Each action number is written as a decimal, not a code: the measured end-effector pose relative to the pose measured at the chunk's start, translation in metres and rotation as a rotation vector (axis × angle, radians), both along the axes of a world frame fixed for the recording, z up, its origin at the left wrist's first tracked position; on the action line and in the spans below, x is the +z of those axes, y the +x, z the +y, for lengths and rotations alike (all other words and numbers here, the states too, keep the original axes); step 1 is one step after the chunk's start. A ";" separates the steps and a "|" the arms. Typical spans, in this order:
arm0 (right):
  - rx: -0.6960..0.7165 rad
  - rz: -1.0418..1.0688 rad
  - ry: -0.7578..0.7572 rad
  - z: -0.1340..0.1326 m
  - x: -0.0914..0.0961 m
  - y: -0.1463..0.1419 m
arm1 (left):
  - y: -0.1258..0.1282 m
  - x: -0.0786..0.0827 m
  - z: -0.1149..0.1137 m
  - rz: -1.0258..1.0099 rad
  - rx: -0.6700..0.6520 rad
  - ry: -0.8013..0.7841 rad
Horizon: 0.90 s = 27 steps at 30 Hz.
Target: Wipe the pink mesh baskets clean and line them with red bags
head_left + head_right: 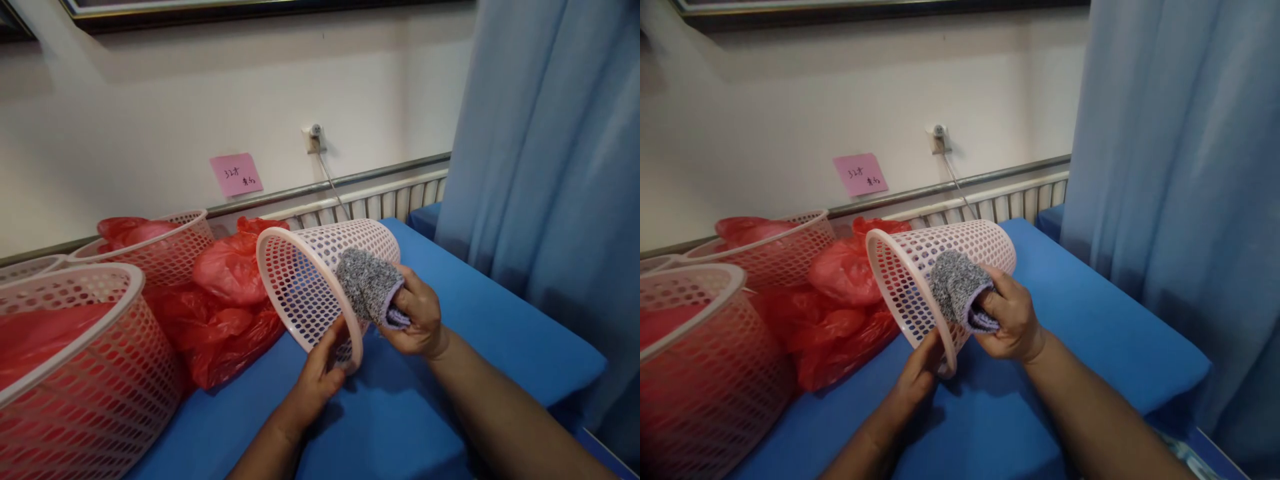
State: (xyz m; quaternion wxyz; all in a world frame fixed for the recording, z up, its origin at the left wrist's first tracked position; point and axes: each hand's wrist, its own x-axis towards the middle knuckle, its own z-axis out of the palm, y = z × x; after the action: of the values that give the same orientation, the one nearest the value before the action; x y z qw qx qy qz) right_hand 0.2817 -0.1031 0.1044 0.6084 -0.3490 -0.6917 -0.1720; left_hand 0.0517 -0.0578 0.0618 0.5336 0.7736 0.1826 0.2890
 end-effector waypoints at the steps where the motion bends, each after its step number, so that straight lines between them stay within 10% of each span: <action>1: 0.026 -0.024 -0.008 0.000 0.000 -0.001 | 0.000 0.002 -0.001 -0.077 0.020 -0.041; 10: 0.108 0.011 -0.019 -0.001 -0.002 -0.011 | 0.001 0.027 -0.017 0.115 0.251 0.281; 18: 0.016 -0.041 0.092 -0.007 -0.006 -0.013 | 0.004 0.009 -0.017 0.162 0.252 0.368; 27: -0.520 0.992 -0.336 0.056 -0.024 0.071 | 0.014 0.002 0.002 0.121 0.260 0.279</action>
State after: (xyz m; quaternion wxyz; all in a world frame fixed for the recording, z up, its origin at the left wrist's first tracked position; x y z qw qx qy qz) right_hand 0.3530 -0.0476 0.0804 0.7336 -0.6379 -0.2336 -0.0200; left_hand 0.0652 -0.0558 0.0637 0.3673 0.8259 0.2708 0.3312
